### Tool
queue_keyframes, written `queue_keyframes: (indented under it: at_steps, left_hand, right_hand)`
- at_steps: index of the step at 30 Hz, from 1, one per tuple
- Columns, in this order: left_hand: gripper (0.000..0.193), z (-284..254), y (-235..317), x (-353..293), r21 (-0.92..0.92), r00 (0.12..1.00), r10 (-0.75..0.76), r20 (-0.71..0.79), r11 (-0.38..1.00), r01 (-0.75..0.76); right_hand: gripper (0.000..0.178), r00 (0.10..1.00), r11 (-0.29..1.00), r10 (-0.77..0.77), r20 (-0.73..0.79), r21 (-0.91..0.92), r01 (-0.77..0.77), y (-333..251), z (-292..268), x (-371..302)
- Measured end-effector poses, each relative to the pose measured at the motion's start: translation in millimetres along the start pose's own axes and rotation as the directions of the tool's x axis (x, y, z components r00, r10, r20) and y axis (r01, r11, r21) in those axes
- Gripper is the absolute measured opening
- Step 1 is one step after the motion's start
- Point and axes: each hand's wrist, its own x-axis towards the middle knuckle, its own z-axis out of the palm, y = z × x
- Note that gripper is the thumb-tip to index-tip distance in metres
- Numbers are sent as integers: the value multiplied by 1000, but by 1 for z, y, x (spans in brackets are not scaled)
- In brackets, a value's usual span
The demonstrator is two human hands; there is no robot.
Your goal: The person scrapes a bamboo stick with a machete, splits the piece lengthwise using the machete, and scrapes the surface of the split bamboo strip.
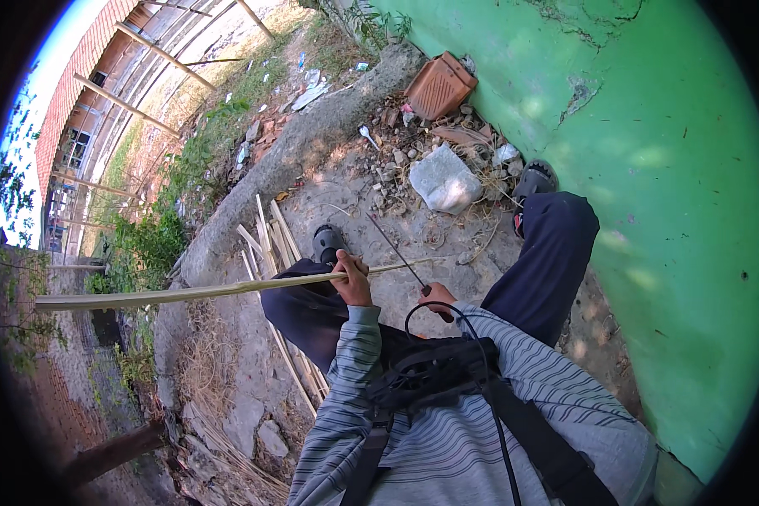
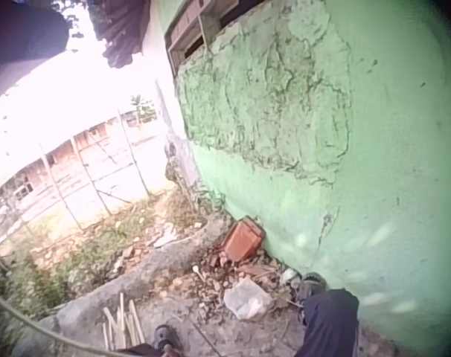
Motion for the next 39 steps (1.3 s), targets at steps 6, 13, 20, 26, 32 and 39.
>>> queue_keyframes:
  at_steps: [6, 13, 20, 26, 32, 39]
  left_hand:
    - [58, -6, -1, 1, -25, 1000, -24, -15, 999, 24]
    - [56, -7, 61, 16, -444, 966, -68, -248, 894, -51]
    - [55, -51, 168, 27, -614, 959, 83, -270, 753, -238]
    - [55, -59, 176, 22, -682, 962, 147, -229, 682, -266]
    - [54, -73, 166, 1, -830, 960, 246, -132, 501, -243]
    - [49, -38, 175, -41, -918, 989, -107, -99, 393, -49]
  right_hand:
    - [22, 985, 985, 171, 0, 32, -171, 3, -2, -3]
    - [31, 972, 973, -189, -140, -161, 166, -91, 4, -10]
    - [27, 880, 964, -237, -412, -212, 160, -162, -54, -21]
    - [35, 833, 902, -430, -349, -136, 409, -231, -67, -59]
    - [33, 899, 822, -338, -280, 378, 427, -304, -99, -101]
    - [28, 871, 680, -351, -345, 545, 490, -387, -142, -116]
